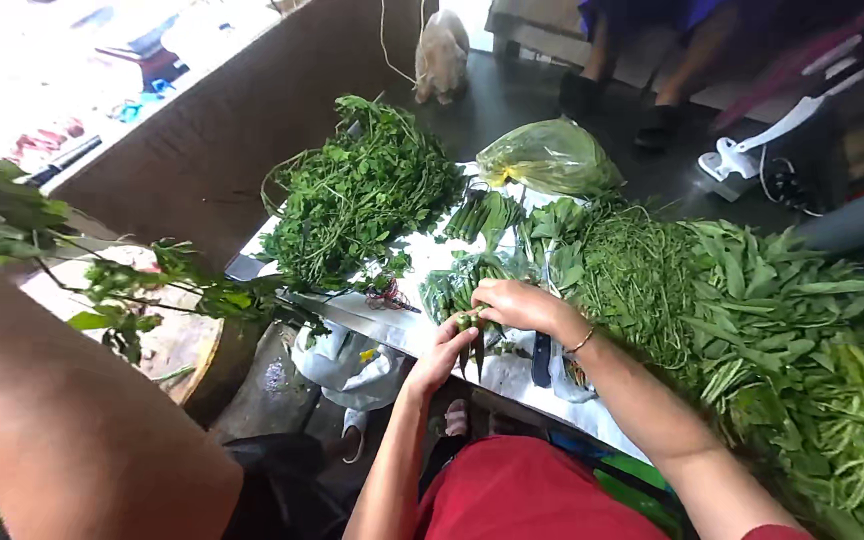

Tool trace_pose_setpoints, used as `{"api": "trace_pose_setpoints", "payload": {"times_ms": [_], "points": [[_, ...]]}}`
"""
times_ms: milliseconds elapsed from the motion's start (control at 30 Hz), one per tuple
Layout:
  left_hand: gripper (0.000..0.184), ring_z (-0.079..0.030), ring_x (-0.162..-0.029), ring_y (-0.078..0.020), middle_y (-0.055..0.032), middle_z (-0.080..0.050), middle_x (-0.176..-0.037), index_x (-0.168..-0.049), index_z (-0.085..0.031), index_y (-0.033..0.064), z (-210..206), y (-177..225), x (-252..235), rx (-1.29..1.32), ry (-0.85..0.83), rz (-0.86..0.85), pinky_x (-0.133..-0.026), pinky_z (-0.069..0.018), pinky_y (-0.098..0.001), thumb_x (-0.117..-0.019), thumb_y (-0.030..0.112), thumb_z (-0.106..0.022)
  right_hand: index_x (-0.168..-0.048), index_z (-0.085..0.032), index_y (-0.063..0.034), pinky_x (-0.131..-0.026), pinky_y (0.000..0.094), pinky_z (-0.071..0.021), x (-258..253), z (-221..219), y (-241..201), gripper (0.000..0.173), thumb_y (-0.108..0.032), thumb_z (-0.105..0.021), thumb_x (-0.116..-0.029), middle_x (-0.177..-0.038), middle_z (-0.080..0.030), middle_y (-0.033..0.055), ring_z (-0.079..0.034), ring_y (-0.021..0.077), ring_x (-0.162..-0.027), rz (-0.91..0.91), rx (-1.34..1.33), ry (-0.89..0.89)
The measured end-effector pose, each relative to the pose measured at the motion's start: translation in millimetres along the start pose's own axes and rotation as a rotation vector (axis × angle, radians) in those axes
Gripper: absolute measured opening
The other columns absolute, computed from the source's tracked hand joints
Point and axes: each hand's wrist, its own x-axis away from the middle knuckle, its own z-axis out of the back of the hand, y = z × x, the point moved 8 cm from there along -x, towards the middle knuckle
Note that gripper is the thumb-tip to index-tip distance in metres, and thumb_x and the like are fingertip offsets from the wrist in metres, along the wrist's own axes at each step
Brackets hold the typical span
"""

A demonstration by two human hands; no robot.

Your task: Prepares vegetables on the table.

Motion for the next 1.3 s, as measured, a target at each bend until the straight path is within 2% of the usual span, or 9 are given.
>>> {"api": "trace_pose_setpoints", "payload": {"times_ms": [100, 233, 533, 700, 833, 900, 1033, 1167, 1300], "points": [[0.025, -0.066, -0.1, -0.0131, -0.0059, -0.067, -0.11, -0.125, -0.053, -0.0017, 1.3, -0.9, -2.4, 0.107, 0.078, 0.003, -0.092, -0.056, -0.0352, -0.1045, 0.007, -0.042, -0.118, -0.07, -0.0004, -0.098, 0.0482, -0.0526, -3.3, 0.3, 5.4, 0.023, -0.015, -0.059, -0.1032, -0.114, -0.067, 0.0187, -0.066, 0.0317, -0.108, 0.056, -0.073, 0.075], [0.027, -0.068, -0.096, -0.0161, -0.0084, -0.067, -0.108, -0.129, -0.049, -0.0024, 4.8, -12.1, -1.9, 0.2, 0.137, 0.038, -0.087, -0.058, -0.0375, -0.1065, 0.008, -0.04, -0.131, -0.069, -0.0062, -0.101, 0.0439, -0.0502, 1.4, -9.3, 15.7, 0.032, -0.019, -0.059, -0.1035, -0.115, -0.067, 0.0194, -0.064, 0.0297, -0.108, 0.066, -0.234, 0.127], [0.036, -0.069, -0.103, -0.0214, -0.0152, -0.068, -0.118, -0.141, -0.045, -0.0014, -1.7, -48.8, -5.3, 0.163, 0.173, 0.209, -0.091, -0.0577, -0.042, -0.108, 0.013, -0.044, -0.126, -0.072, -0.0038, -0.106, 0.0443, -0.0475, -13.4, -56.5, 62.2, 0.035, -0.026, -0.065, -0.1005, -0.12, -0.067, 0.0198, -0.062, 0.0294, -0.114, -0.108, -0.46, 0.084], [0.038, -0.069, -0.105, -0.0245, -0.0159, -0.068, -0.12, -0.143, -0.044, 0.0019, -1.6, -60.9, -9.1, 0.303, 0.156, 0.257, -0.092, -0.0579, -0.0452, -0.1086, 0.016, -0.045, -0.115, -0.074, -0.0021, -0.08, 0.0315, -0.054, -14.5, -63.5, 77.9, 0.027, -0.022, -0.067, -0.0984, -0.112, -0.067, 0.0129, -0.063, 0.0157, -0.093, -0.1, -0.708, 0.171], [0.035, -0.07, -0.101, -0.024, -0.0148, -0.069, -0.116, -0.141, -0.047, 0.0019, -8.1, -64.9, -9.6, 0.296, 0.095, 0.279, -0.09, -0.0587, -0.0445, -0.1079, 0.015, -0.046, -0.119, -0.073, -0.0022, -0.086, 0.0337, -0.0544, -13.9, -67.3, 74.9, 0.03, -0.024, -0.066, -0.0987, -0.118, -0.07, 0.012, -0.066, 0.0147, -0.098, -0.082, -0.725, 0.068], [0.034, -0.07, -0.098, -0.0246, -0.0145, -0.07, -0.113, -0.139, -0.047, 0.0027, -11.2, -67.9, -9.6, 0.32, 0.065, 0.308, -0.087, -0.0592, -0.0448, -0.1081, 0.017, -0.046, -0.113, -0.073, -0.0025, -0.081, 0.0317, -0.0546, -15.5, -69.6, 76.7, 0.026, -0.023, -0.067, -0.0981, -0.111, -0.071, 0.0085, -0.065, 0.0109, -0.091, -0.078, -0.75, 0.056], [0.031, -0.071, -0.091, -0.027, -0.0156, -0.071, -0.106, -0.134, -0.05, 0.0039, -11.3, -68.3, -10.4, 0.487, 0.098, 0.312, -0.081, -0.0603, -0.0458, -0.1102, 0.023, -0.043, -0.106, -0.071, -0.0038, -0.059, 0.0241, -0.0495, -13.8, -67.5, 92.1, 0.018, -0.02, -0.067, -0.0985, -0.096, -0.071, 0.0035, -0.06, 0.0064, -0.069, -0.156, -0.985, 0.221], [0.022, -0.071, -0.092, -0.0274, -0.0154, -0.07, -0.108, -0.126, -0.052, 0.0051, -13.3, -51.7, -19.6, 0.571, 0.102, 0.218, -0.078, -0.0603, -0.0435, -0.1079, 0.013, -0.043, -0.11, -0.065, -0.0037, -0.057, 0.0245, -0.0543, 2.4, -44.9, 99.2, 0.023, -0.018, -0.047, -0.1058, -0.071, -0.063, -0.0027, -0.058, 0.0059, -0.058, -0.138, -1.379, 0.53], [0.029, -0.071, -0.094, -0.027, -0.0148, -0.069, -0.111, -0.134, -0.045, 0.0035, -8.9, -32.6, -28.6, 0.591, 0.191, 0.147, -0.08, -0.0609, -0.0424, -0.1053, 0.003, -0.043, -0.11, -0.06, -0.0033, -0.061, 0.0251, -0.0603, 24.5, -43.1, 112.2, 0.035, -0.024, -0.032, -0.1133, -0.08, -0.069, 0.0043, -0.069, 0.0118, -0.068, -0.233, -1.787, 0.672]]}}
